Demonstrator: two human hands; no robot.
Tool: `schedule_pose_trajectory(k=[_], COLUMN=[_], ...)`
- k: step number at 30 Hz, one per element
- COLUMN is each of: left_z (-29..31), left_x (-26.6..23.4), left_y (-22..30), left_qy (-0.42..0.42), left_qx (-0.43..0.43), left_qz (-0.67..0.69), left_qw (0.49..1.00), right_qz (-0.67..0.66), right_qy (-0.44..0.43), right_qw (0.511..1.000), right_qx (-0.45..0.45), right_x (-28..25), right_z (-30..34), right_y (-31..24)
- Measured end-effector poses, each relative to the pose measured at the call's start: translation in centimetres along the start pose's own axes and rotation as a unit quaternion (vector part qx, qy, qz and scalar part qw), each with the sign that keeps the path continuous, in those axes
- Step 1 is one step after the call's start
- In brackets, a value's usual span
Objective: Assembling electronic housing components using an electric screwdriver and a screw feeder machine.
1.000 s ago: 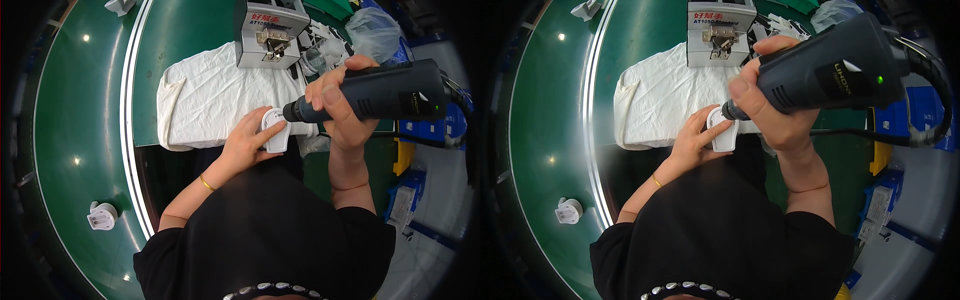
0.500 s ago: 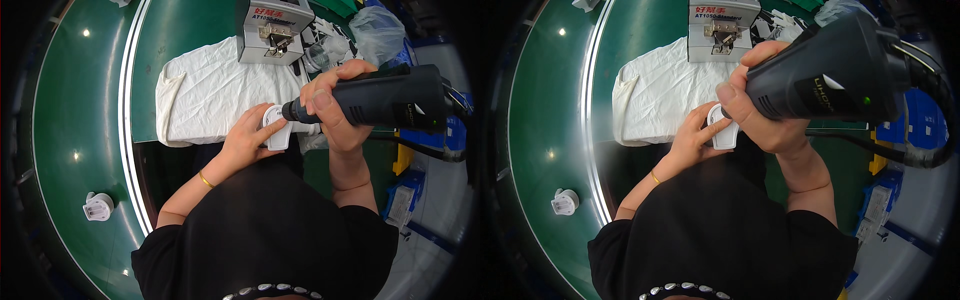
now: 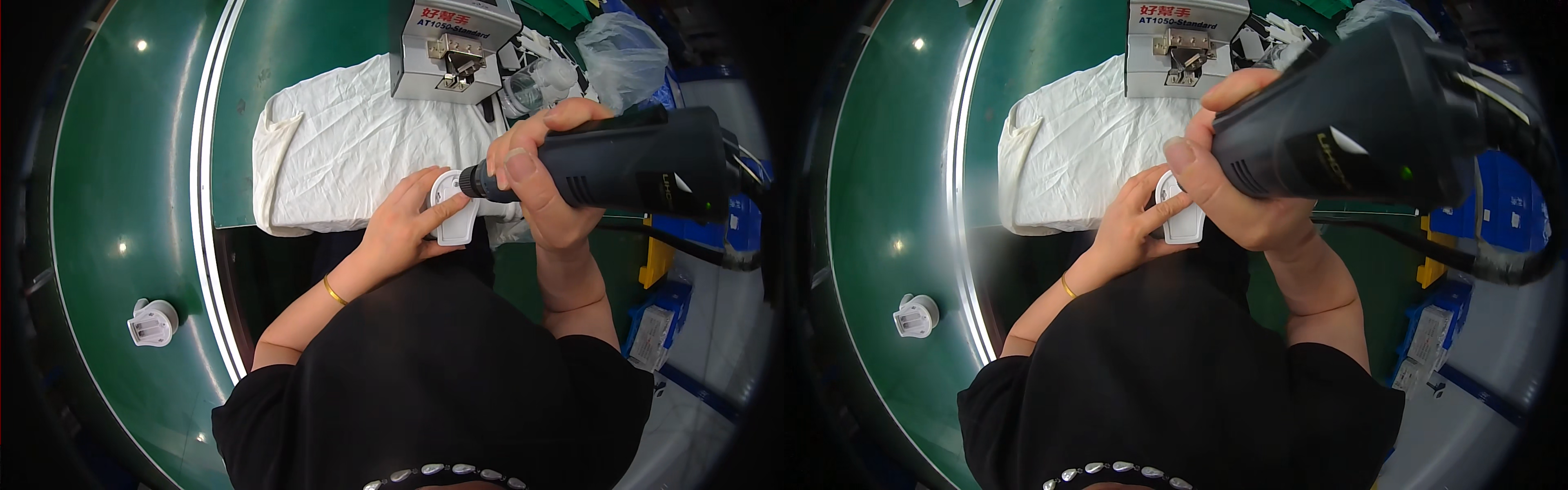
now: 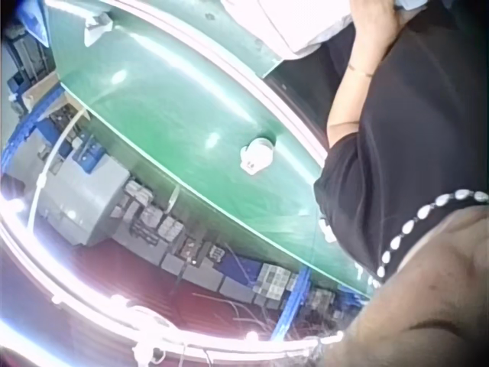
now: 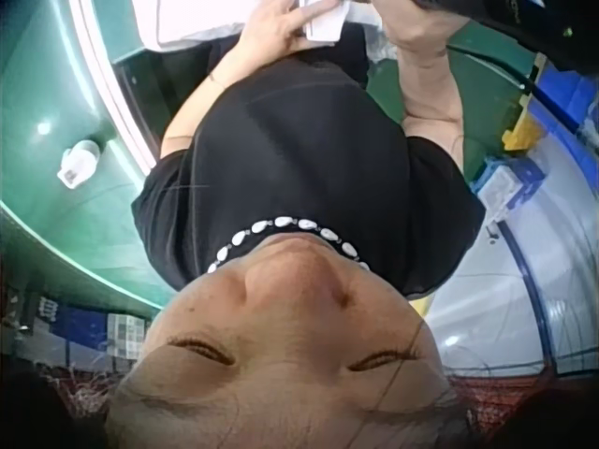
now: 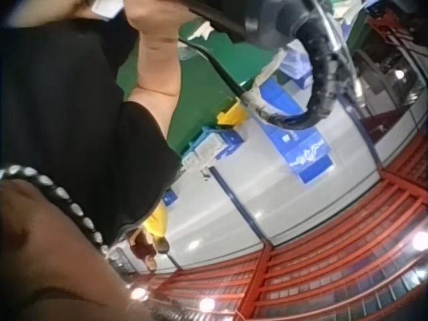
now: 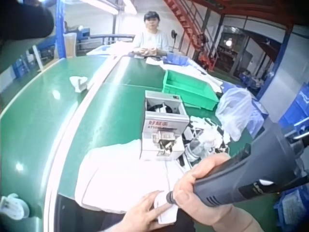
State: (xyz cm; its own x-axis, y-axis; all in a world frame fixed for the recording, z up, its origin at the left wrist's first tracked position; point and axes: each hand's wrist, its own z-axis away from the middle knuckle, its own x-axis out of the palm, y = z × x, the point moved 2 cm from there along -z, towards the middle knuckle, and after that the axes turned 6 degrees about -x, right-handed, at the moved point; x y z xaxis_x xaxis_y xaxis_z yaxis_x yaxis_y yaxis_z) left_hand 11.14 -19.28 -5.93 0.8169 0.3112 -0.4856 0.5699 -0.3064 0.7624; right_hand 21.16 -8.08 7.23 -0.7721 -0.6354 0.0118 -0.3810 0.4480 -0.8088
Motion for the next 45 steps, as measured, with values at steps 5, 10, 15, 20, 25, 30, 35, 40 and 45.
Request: schedule_pose_trajectory(k=[5,10,15,20,25,30,35,40,45], left_z=[0.1,0.3,0.7,-0.3,-0.5,0.4,2.0,6.4,5.7], left_x=[0.1,0.2,-1.0,-3.0,-4.8,-10.9,-22.7,-29.3,-27.8], left_y=[0.2,0.8,2.7,3.9,2.9,-2.5,-11.2,-18.6,-16.4], left_qy=[0.003,0.008,0.015,-0.127,-0.062,0.192,0.427,0.445,0.429], left_qx=[0.0,-0.008,0.025,0.037,0.051,-0.122,-0.304,-0.405,-0.401], left_qz=[0.0,-0.039,-0.133,-0.182,-0.229,-0.101,-0.186,-0.223,-0.293], left_qw=[1.0,0.999,0.991,0.974,0.97,0.968,0.831,0.767,0.755], right_qz=[0.035,-0.065,-0.012,0.198,0.204,0.349,0.371,0.524,0.438], right_qy=[-0.02,-0.047,0.208,0.31,0.347,0.309,0.268,0.215,0.021], right_qw=[0.999,0.997,0.975,0.904,0.869,0.817,0.829,0.823,0.887], right_qx=[0.013,0.018,0.082,0.219,0.287,0.338,0.321,0.039,-0.144], right_x=[-0.4,-2.2,-11.6,-26.1,-34.7,-36.5,-37.1,-26.0,-10.1], right_z=[0.1,0.0,-1.4,0.7,5.6,6.9,7.0,0.6,-5.5], right_y=[-0.1,0.4,0.1,4.9,10.5,12.1,12.6,7.4,3.2])
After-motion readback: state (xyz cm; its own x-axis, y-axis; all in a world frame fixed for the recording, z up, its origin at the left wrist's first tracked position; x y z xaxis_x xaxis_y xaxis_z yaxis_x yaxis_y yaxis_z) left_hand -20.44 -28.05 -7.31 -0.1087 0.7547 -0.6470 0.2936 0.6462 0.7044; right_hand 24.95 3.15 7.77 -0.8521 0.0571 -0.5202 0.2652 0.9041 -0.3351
